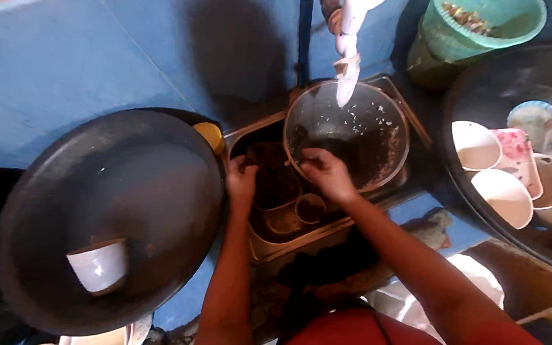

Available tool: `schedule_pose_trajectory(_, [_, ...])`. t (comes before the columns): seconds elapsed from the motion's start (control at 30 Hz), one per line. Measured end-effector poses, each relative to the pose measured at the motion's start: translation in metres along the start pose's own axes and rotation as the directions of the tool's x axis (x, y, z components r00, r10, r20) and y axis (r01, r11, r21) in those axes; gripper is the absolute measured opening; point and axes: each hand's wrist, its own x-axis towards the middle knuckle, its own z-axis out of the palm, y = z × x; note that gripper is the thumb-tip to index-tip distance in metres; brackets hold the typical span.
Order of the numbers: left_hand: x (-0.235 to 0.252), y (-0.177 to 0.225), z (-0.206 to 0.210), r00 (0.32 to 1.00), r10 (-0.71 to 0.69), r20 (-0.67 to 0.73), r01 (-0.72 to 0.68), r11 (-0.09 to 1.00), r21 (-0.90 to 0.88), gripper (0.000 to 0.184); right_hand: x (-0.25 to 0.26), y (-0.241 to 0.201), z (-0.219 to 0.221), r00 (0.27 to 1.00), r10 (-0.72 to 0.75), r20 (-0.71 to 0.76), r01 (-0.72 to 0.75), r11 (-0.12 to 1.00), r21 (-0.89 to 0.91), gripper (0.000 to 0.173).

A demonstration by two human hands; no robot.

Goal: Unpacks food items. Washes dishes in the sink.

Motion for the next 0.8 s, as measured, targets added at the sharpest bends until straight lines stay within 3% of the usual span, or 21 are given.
schedule_pose_trajectory(0.1, [-0.006, 0.008, -0.002, 0.999, 0.011, -0.044, -0.021, 0.972, -0.232, 0.046, 0.027, -0.013, 0.02, 0.976, 0.176, 0.129, -0.196, 0.967, 0.164, 0.051])
schedule_pose_trajectory(0.23, [-0.011, 0.021, 0.008, 0.998, 0.054, -0.032, -0.063, 0.85, -0.523, 0.045, 0.038, -0.032, 0.03, 0.982, 0.147, 0.12, -0.157, 0.984, 0.082, 0.054])
schedule_pose_trajectory(0.3, [-0.015, 0.035, 0.016, 0.991, 0.128, 0.026, -0.092, 0.824, -0.559, 0.04, 0.039, -0.031, 0.031, 0.984, 0.134, 0.12, -0.145, 0.986, 0.084, 0.055])
schedule_pose_trajectory(0.33, [-0.016, 0.043, 0.022, 0.986, 0.161, 0.054, -0.113, 0.861, -0.495, 0.039, 0.04, -0.03, 0.028, 0.981, 0.151, 0.123, -0.168, 0.975, 0.144, 0.053])
schedule_pose_trajectory(0.4, [-0.014, 0.055, 0.032, 0.964, 0.238, 0.118, -0.216, 0.96, -0.177, 0.041, 0.046, -0.021, 0.02, 0.984, 0.163, 0.069, -0.177, 0.921, 0.347, 0.043])
schedule_pose_trajectory(0.47, [-0.007, 0.06, 0.041, 0.945, 0.299, 0.134, -0.319, 0.934, 0.16, 0.043, 0.06, -0.004, 0.008, 0.983, 0.184, -0.023, -0.15, 0.863, 0.483, 0.037])
schedule_pose_trajectory(0.5, [0.0, 0.058, 0.046, 0.945, 0.303, 0.124, -0.326, 0.904, 0.277, 0.048, 0.071, 0.006, -0.003, 0.976, 0.206, -0.073, -0.152, 0.88, 0.45, 0.038])
schedule_pose_trajectory(0.57, [0.012, 0.056, 0.058, 0.975, 0.186, 0.125, -0.22, 0.901, 0.373, 0.063, 0.095, 0.021, -0.031, 0.951, 0.263, -0.161, -0.255, 0.964, 0.074, 0.049])
schedule_pose_trajectory(0.6, [0.018, 0.057, 0.066, 0.986, 0.097, 0.139, -0.143, 0.915, 0.378, 0.067, 0.108, 0.028, -0.044, 0.943, 0.289, -0.165, -0.317, 0.932, -0.177, 0.056])
schedule_pose_trajectory(0.67, [0.03, 0.056, 0.08, 0.988, -0.028, 0.155, -0.029, 0.935, 0.352, 0.056, 0.131, 0.046, -0.058, 0.929, 0.338, -0.149, -0.357, 0.717, -0.598, 0.065])
schedule_pose_trajectory(0.73, [0.039, 0.054, 0.089, 0.984, -0.085, 0.155, 0.032, 0.948, 0.316, 0.043, 0.15, 0.076, -0.063, 0.931, 0.347, -0.109, -0.296, 0.551, -0.78, 0.072])
schedule_pose_trajectory(0.8, [0.041, 0.055, 0.091, 0.98, -0.121, 0.155, 0.07, 0.952, 0.299, 0.042, 0.164, 0.126, -0.063, 0.954, 0.296, -0.044, -0.208, 0.551, -0.808, 0.071])
